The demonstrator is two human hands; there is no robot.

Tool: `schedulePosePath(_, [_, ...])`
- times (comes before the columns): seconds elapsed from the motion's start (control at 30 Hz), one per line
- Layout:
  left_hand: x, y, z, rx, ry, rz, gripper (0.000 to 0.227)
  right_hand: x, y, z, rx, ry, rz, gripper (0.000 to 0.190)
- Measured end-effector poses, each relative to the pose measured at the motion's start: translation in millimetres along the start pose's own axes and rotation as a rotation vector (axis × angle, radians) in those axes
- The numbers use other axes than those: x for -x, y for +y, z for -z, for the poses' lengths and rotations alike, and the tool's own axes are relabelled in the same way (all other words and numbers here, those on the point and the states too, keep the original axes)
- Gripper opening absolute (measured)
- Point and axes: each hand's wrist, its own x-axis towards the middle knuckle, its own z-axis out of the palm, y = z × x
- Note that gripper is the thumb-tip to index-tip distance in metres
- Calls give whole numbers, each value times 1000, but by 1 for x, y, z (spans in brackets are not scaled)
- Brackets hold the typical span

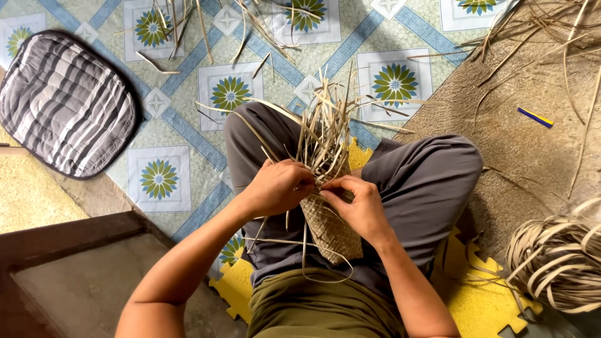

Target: Hand-weaving thin strips of bamboo into a structured mat or basket while sitting on the floor.

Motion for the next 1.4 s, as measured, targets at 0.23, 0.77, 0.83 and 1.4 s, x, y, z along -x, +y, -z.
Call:
schedulePosePath(0.23, [-8,-9,4,68,-94,14,22,1,-13,10,-7,12,-79,12])
schedulePosePath(0.77, [-11,4,15,-40,-74,-11,15,4,-31,18,-84,-180,-217,22])
schedulePosePath(0.83, [-12,5,8,-64,-63,-15,20,3,-41,20,-129,-238,-191,25])
schedulePosePath(1.4, [3,0,-17,202,285,-67,11,-2,-14,11,112,-21,79,19])
